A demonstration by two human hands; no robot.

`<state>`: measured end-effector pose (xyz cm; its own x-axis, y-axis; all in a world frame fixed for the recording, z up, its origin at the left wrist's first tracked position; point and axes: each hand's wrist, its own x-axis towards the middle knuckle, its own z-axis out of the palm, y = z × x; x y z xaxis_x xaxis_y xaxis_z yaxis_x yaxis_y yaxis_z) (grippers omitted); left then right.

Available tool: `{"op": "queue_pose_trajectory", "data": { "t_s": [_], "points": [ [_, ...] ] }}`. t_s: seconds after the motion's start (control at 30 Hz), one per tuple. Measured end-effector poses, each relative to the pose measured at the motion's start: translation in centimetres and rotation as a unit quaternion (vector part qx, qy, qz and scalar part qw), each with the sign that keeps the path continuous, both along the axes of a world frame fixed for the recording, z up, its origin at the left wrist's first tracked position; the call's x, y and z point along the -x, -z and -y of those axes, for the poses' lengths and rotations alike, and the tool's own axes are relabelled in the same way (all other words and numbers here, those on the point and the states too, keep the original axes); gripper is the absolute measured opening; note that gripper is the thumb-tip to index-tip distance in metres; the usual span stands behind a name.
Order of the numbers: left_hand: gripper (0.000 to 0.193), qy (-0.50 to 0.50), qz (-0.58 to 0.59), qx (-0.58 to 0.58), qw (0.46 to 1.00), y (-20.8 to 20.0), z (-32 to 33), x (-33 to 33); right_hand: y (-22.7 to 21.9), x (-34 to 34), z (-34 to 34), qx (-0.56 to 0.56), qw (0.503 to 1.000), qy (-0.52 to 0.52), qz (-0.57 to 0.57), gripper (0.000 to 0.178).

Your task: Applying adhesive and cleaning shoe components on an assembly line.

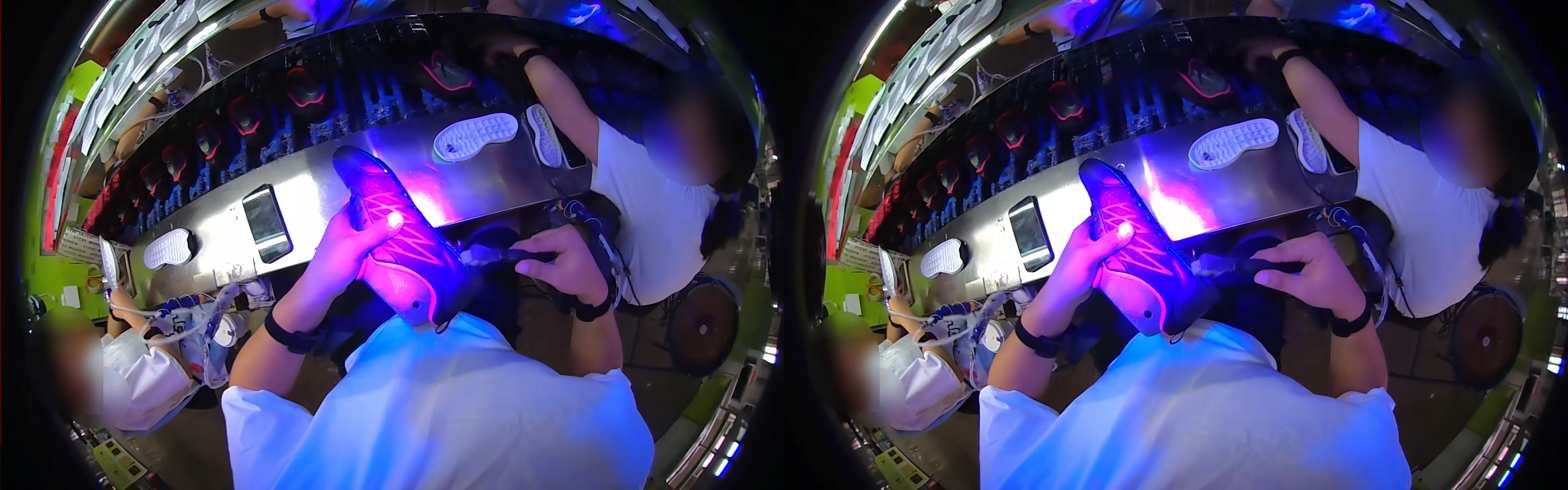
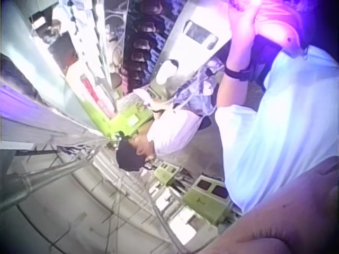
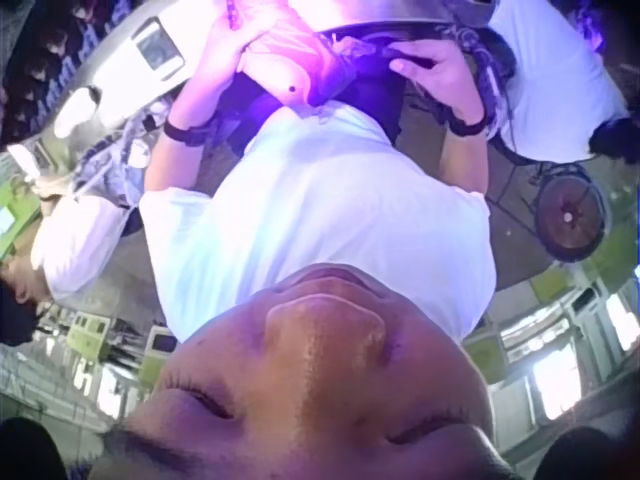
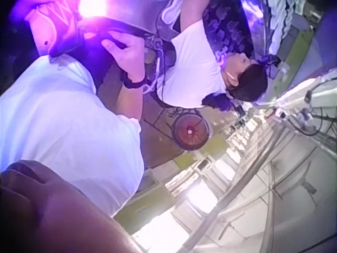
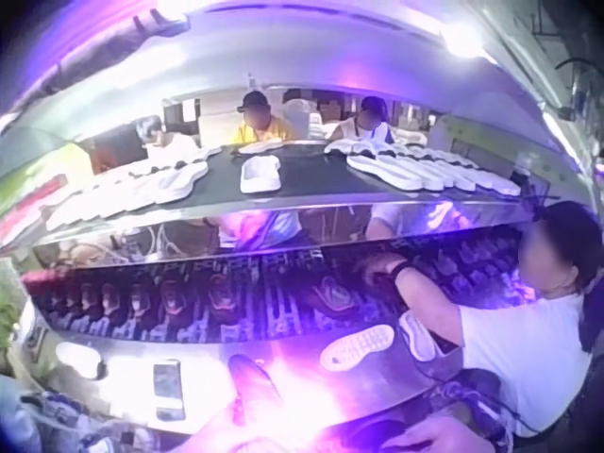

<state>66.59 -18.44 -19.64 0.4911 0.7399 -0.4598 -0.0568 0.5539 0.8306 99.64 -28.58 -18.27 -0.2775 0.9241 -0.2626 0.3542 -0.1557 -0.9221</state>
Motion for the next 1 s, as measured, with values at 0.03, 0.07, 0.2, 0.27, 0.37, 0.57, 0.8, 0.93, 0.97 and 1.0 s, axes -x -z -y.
{"op": "queue_pose_trajectory", "data": {
  "t_s": [0.03, 0.07, 0.2, 0.27, 0.37, 0.57, 0.8, 0.93, 0.97, 1.0],
  "points": [
    [0.057, -0.008, 0.004, 0.009, 1.0, -0.1, 0.0, -0.3, -0.1, -0.5, 0.1, 0.0, 1.0, -0.002, 0.003, 0.03],
    [0.056, -0.016, 0.008, 0.018, 1.0, -0.1, 0.0, -0.6, -0.2, -1.0, 0.2, -0.034, 0.999, -0.007, 0.017, 0.03],
    [0.049, -0.027, 0.01, 0.07, 0.997, 0.5, -0.3, -1.8, 0.4, -1.9, 0.9, -0.108, 0.993, 0.012, 0.053, 0.029],
    [0.05, -0.029, 0.003, 0.092, 0.995, 0.8, -0.2, -2.1, 0.4, -2.1, 0.9, -0.099, 0.993, 0.012, 0.063, 0.029],
    [0.051, -0.029, 0.018, 0.154, 0.987, 0.8, -0.3, -2.6, 1.0, -2.7, 0.8, -0.129, 0.989, 0.054, 0.057, 0.03],
    [0.052, -0.037, 0.128, 0.266, 0.955, 1.6, 0.0, -3.1, -0.7, -3.0, -1.0, -0.151, 0.98, 0.078, 0.104, 0.033],
    [0.058, -0.071, 0.25, 0.39, 0.883, 2.9, 1.2, -2.4, -3.3, -2.2, -4.0, -0.189, 0.975, 0.059, 0.102, 0.03],
    [0.053, -0.063, 0.344, 0.506, 0.789, 2.3, 2.3, -1.7, -3.9, -1.4, -5.6, -0.218, 0.965, 0.017, 0.141, 0.033],
    [0.056, -0.06, 0.36, 0.525, 0.769, 2.6, 2.5, -1.5, -4.0, -1.1, -5.9, -0.229, 0.963, 0.013, 0.145, 0.033],
    [0.058, -0.057, 0.377, 0.545, 0.747, 3.1, 2.8, -1.4, -4.0, -0.8, -6.2, -0.237, 0.96, 0.01, 0.15, 0.033]
  ]
}}
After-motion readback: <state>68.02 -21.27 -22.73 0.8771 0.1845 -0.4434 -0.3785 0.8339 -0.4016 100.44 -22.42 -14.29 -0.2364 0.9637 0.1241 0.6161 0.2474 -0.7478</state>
